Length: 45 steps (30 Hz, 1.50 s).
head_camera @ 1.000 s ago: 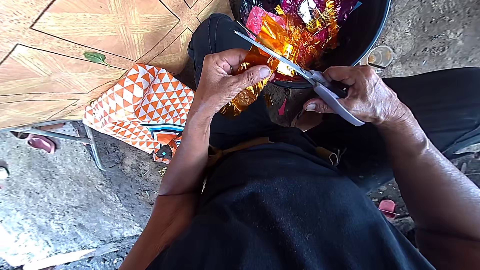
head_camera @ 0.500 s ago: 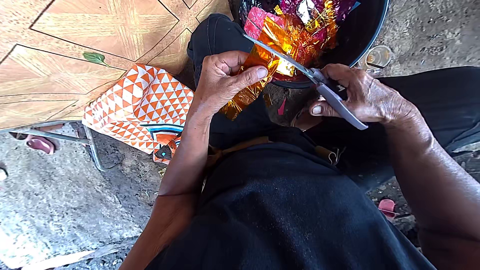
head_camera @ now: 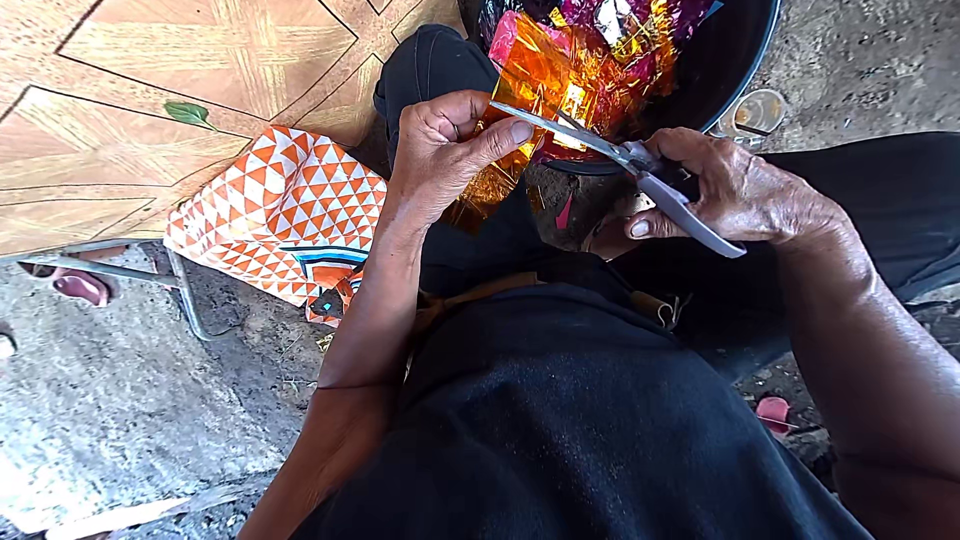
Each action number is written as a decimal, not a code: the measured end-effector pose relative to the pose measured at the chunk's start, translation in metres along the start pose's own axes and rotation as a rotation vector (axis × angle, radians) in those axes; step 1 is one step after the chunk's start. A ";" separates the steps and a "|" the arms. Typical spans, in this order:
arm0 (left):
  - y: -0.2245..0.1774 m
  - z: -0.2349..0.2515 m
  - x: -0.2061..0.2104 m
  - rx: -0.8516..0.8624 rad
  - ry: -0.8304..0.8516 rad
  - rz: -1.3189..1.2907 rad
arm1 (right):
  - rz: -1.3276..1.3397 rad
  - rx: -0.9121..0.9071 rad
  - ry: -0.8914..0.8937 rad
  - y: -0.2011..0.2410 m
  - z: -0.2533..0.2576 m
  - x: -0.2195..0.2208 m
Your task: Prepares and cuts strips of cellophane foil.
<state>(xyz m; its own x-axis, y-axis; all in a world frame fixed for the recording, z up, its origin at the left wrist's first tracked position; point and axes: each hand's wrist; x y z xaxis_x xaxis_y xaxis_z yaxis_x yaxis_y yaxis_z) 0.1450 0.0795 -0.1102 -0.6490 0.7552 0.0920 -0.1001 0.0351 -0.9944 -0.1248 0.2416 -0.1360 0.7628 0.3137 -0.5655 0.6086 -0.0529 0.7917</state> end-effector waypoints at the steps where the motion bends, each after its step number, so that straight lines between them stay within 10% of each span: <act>1: 0.000 0.000 0.001 -0.004 0.000 0.010 | -0.007 0.000 -0.004 0.001 0.001 0.000; 45: 0.004 -0.003 0.000 -0.095 0.112 -0.086 | 0.034 -0.002 -0.003 -0.003 0.002 0.000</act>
<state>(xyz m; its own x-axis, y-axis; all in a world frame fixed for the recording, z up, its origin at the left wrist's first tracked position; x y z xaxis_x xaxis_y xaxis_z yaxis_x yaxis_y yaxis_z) 0.1473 0.0815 -0.1140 -0.5521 0.8151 0.1755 -0.0759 0.1605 -0.9841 -0.1263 0.2400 -0.1384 0.7835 0.3086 -0.5393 0.5822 -0.0613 0.8107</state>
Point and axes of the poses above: each hand's wrist, its own z-axis towards the middle knuckle, its own x-axis out of the palm, y = z × x, and after that the axes turned 6 degrees about y, right-handed
